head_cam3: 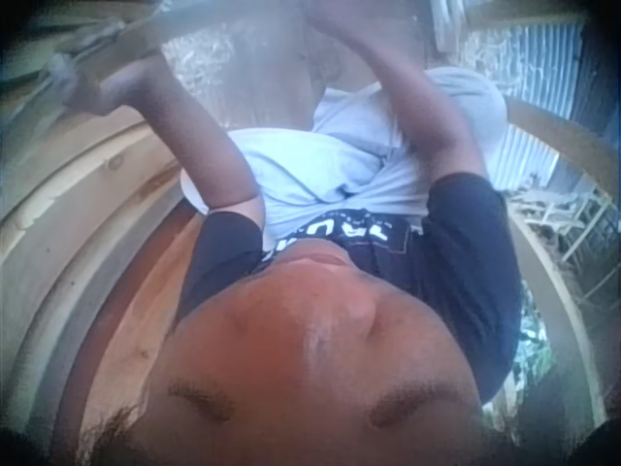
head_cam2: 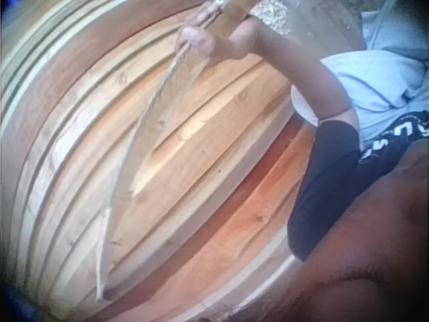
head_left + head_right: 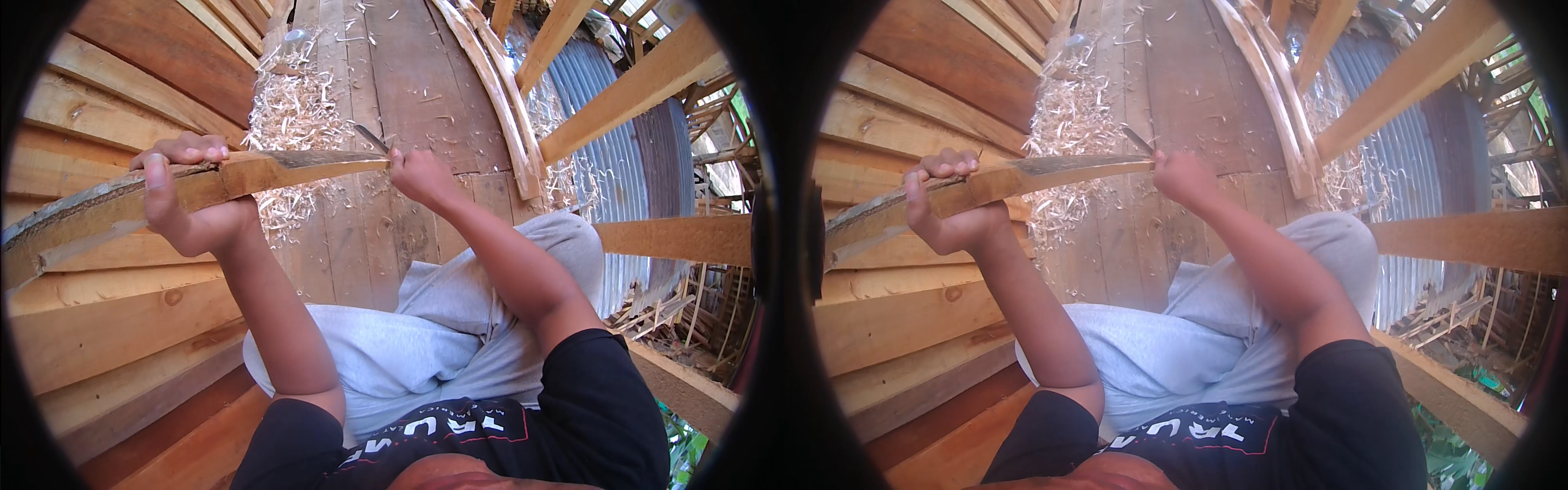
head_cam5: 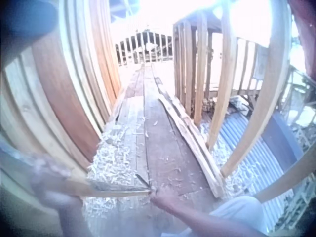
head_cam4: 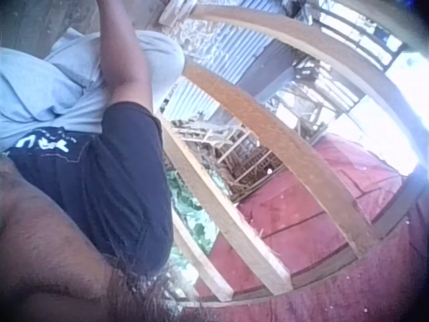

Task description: The person sits on the floor and uses a knife to shave thin layers off a long wooden plank. They hold the plank with one hand and scrape along its length with the other, producing wood shavings.

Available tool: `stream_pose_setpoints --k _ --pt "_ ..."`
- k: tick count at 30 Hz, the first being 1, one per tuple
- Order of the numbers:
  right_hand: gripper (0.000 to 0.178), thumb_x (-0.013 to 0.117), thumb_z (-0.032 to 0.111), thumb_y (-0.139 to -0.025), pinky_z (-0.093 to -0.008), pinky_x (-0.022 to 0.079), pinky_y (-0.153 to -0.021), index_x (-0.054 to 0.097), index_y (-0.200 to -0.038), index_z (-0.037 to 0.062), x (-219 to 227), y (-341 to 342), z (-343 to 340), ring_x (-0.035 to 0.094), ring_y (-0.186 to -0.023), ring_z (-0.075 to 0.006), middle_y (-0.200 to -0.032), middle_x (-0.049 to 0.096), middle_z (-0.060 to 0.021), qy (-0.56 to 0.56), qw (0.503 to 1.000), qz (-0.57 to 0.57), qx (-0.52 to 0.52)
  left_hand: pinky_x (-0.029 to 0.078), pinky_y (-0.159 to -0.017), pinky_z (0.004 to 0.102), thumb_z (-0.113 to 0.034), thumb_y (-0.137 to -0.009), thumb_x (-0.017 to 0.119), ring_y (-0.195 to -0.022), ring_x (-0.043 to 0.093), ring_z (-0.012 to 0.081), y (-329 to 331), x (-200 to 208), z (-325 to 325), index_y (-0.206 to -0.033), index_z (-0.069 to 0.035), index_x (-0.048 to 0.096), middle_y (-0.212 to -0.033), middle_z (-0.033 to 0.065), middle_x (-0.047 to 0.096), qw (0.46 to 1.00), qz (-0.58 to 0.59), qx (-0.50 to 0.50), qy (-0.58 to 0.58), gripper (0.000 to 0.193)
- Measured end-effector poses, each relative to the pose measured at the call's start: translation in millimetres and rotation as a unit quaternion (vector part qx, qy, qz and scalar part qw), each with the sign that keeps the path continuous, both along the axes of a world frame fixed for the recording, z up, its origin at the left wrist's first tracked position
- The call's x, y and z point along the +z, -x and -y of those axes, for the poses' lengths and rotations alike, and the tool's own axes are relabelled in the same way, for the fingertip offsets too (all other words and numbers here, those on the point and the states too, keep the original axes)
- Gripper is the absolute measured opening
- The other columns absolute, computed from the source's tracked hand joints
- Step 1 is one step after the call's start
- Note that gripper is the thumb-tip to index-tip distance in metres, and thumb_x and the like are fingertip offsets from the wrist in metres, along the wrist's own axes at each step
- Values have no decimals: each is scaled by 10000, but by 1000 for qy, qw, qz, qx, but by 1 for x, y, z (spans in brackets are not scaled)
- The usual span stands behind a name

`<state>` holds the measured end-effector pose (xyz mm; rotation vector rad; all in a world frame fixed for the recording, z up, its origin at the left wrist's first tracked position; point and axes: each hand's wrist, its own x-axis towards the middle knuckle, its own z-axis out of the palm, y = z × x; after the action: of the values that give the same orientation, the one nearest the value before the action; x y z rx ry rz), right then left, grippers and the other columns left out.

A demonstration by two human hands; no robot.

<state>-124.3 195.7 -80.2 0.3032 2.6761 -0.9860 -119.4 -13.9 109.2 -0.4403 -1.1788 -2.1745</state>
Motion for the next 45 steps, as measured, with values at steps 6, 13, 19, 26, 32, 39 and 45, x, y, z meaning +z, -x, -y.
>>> stream_pose_setpoints --k 6,13,19,26,32,39,45 --pt "579 320 403 -979 -504 472 -846 663 -921 -60 25 5 11 619 -934 -451 -957 642 -301 63 998 19 6 451 -580 301 -204 -778 589 -584 489 156 3 -1 0 -927 -83 428 -650 59 498 1000 -2 2 -19 251" --pt "569 331 446 -988 -436 405 -469 541 -703 1 9 11 -1 524 -490 -248 -582 513 -120 225 970 32 -88 449 -564 303 -209 -774 596 -588 487 155 2 0 -2 -941 -81 426 -664 60 500 1000 1 10 -25 271" --pt "477 345 447 -990 -332 358 -400 513 -788 49 3 27 -22 418 -452 -130 -582 416 -35 332 919 114 -177 413 -609 316 -267 -803 556 -611 465 156 2 1 -5 -808 -97 467 -678 40 496 1000 16 25 -9 192" --pt "410 432 325 -971 -376 452 -488 653 -987 -20 15 2 -11 542 -535 -181 -662 547 -86 312 947 52 -54 396 -637 328 -289 -811 535 -631 460 157 -1 0 -5 -744 -100 486 -690 31 498 998 34 52 13 206" --pt "430 342 376 -1011 -303 316 -405 595 -846 71 -28 10 -23 374 -456 -103 -598 431 9 324 919 162 -155 399 -640 327 -283 -800 550 -628 465 157 1 1 -6 -756 -100 487 -687 32 502 998 28 49 26 198" --pt "619 448 662 -881 -288 315 -414 604 -787 70 8 7 -11 406 -460 -102 -579 435 8 236 953 146 -122 404 -634 317 -283 -794 569 -630 472 155 -1 1 -4 -773 -111 489 -693 30 506 998 25 51 28 190" --pt "475 662 510 -809 -298 388 -468 670 -793 36 9 5 -7 503 -519 -115 -616 554 -32 225 969 42 -96 401 -633 315 -291 -790 572 -632 470 152 -1 0 -5 -771 -113 487 -691 29 499 998 22 48 26 198"
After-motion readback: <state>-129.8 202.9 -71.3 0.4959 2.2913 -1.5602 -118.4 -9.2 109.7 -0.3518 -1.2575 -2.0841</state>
